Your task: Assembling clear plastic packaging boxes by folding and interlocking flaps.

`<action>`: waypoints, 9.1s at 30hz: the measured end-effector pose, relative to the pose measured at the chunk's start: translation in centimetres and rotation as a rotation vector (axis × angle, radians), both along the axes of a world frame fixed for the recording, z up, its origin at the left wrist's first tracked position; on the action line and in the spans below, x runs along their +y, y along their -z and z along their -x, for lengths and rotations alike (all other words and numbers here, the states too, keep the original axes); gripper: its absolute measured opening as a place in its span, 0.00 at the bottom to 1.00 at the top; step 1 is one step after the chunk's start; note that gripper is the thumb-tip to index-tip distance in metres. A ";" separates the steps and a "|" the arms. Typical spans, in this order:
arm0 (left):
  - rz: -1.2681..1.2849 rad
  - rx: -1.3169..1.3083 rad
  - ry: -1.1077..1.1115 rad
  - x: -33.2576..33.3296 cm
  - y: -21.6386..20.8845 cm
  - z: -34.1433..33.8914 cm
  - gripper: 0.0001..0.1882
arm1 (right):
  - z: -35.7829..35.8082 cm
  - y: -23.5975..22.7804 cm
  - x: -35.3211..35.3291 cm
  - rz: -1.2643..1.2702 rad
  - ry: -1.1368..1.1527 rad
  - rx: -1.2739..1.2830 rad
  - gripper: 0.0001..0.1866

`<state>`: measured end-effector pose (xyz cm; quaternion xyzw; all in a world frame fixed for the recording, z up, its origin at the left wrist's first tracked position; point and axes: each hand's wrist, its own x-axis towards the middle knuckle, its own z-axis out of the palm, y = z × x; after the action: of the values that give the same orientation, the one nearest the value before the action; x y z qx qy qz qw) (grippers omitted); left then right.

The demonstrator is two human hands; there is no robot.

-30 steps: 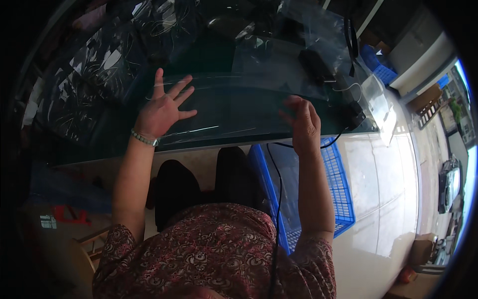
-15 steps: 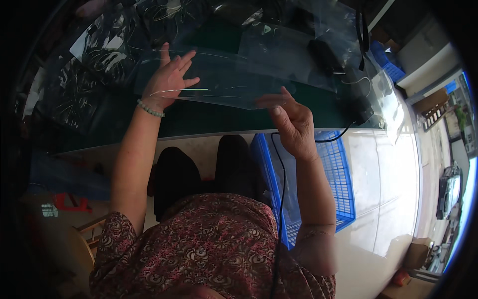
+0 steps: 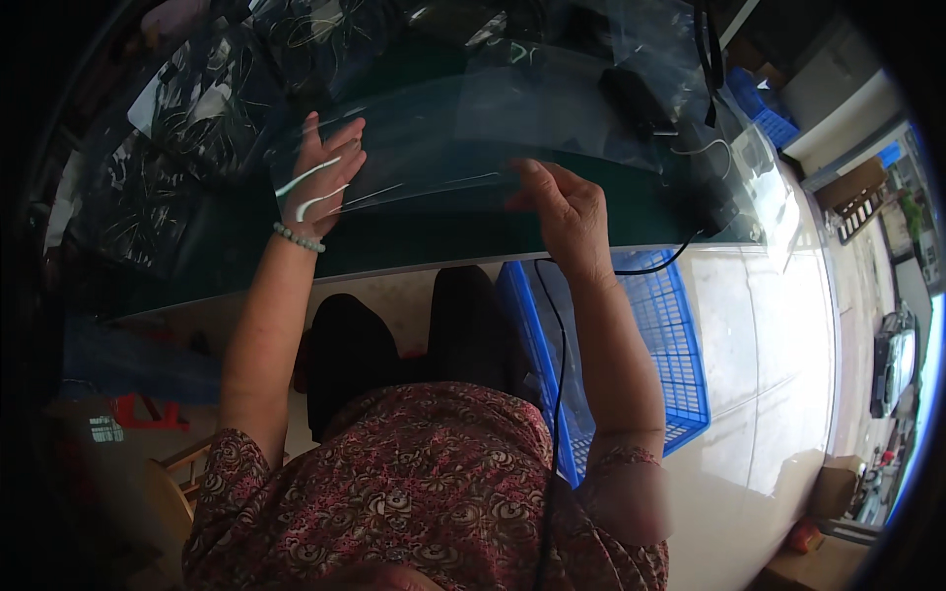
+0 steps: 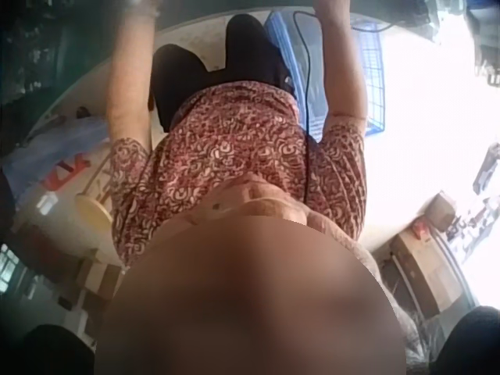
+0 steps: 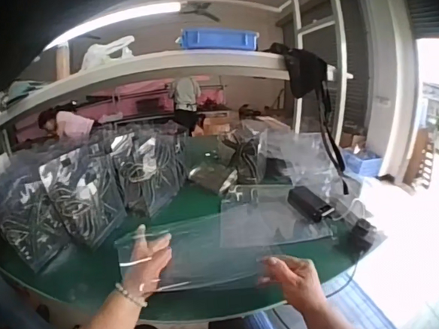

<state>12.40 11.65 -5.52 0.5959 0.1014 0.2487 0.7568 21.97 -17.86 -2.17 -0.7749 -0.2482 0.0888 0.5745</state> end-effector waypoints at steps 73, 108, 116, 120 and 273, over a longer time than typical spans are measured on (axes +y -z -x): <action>-0.704 -0.118 -0.493 -1.8 -4.7 6.7 0.43 | -3.1 -0.1 5.2 0.132 -0.243 -1.208 0.20; -1.838 -0.026 -0.238 -4.1 -15.8 14.1 0.08 | 3.7 -10.2 4.7 0.023 -0.583 -0.855 0.07; -2.081 -0.564 -0.871 -3.1 -18.2 5.6 0.06 | -0.7 -13.2 6.4 -0.127 0.008 -1.756 0.11; -2.056 -0.103 -0.227 -3.4 -6.9 5.4 0.06 | 0.2 -1.8 4.6 0.111 -0.340 -1.244 0.10; -0.592 0.010 -0.844 -9.5 -3.3 37.4 0.21 | 15.7 -3.2 9.7 -0.422 -0.558 -0.854 0.34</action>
<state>-25.04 2.10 -2.25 0.6928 0.2620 0.5478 0.3889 6.28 -8.19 1.03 -0.5150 -0.6674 -0.1362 0.5204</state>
